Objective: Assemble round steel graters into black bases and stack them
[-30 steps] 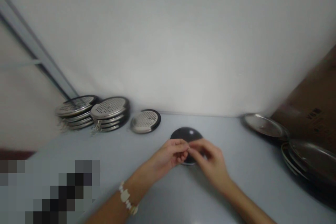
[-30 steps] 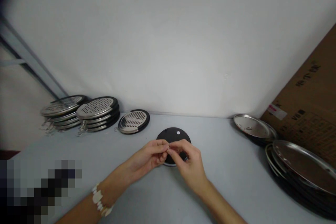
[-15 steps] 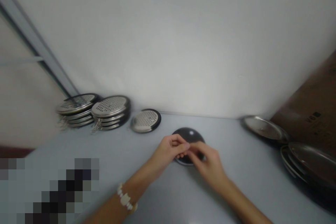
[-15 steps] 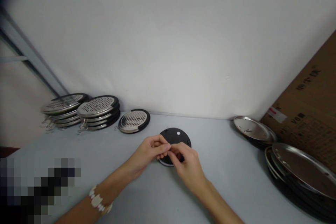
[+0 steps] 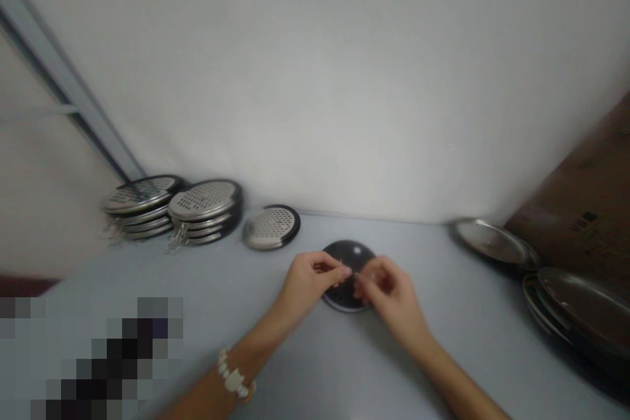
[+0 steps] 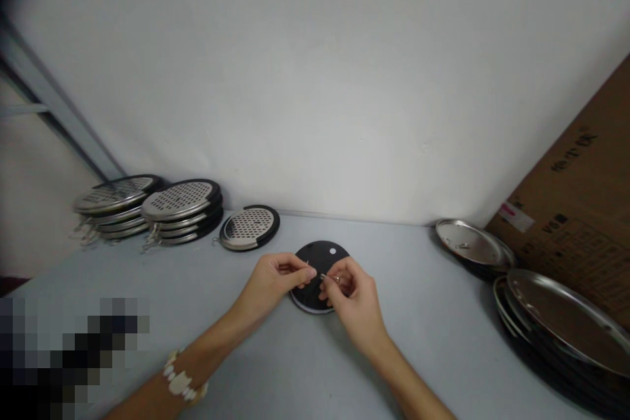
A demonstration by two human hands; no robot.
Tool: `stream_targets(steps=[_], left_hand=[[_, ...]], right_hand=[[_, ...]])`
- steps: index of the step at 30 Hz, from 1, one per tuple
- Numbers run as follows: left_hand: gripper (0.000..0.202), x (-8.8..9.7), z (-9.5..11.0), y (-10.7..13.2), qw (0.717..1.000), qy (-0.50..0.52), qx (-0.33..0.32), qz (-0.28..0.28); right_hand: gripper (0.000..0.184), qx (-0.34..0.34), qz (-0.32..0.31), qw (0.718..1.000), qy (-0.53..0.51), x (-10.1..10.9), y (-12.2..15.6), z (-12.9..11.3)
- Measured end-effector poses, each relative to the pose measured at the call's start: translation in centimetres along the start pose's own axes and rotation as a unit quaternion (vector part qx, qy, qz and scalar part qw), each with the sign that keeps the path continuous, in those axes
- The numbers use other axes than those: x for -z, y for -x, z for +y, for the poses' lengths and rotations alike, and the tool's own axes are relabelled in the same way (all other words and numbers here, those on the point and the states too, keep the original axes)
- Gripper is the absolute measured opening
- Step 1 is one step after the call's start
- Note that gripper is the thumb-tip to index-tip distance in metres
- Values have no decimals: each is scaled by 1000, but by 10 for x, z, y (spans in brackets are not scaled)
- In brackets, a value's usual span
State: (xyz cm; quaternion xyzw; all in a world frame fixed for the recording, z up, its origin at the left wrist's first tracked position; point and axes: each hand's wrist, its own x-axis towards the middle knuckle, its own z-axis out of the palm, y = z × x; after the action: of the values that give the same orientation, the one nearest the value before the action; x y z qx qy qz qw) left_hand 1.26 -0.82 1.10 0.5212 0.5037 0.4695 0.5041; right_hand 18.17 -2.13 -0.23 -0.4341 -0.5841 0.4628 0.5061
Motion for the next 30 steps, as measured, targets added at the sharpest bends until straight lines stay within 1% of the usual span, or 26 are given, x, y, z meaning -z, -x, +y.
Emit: stream_targets(steps=[2,4,6,9,13,17,20,23,27,30], left_hand=[[13,0,-1,0,1000,-27,-2,-5],[11,-2,0,2,999,-24,1,-33],[12,-4,2,4,998,-8,6,-63],[14,-6,3,6,996,4,8,-86],[15,-6,2,6,995,-2,-6,-97],[17,-6,3,8,992,-53,-47,-103],[20,-5,5,10,986,-98,-77,-111],[19,-5,4,10,985,-110,-76,-104],[19,-3,1,8,988,-93,-59,-111],[18,-3,0,8,989,-72,-48,-120]], right_hand=[[31,-19,-14,998,-66,0,-2,0],[32,-24,-26,995,-97,0,-4,0],[33,-25,-25,994,-100,1,-5,0],[33,-26,-17,996,-89,2,-5,-1],[32,-26,-17,996,-85,2,-5,-2],[37,-23,-15,997,-79,1,-4,-2],[38,-18,-32,999,-30,3,-3,0],[32,2,-50,997,55,5,-2,1],[24,71,-51,984,157,7,-1,0],[20,122,-73,969,201,12,-2,-1]])
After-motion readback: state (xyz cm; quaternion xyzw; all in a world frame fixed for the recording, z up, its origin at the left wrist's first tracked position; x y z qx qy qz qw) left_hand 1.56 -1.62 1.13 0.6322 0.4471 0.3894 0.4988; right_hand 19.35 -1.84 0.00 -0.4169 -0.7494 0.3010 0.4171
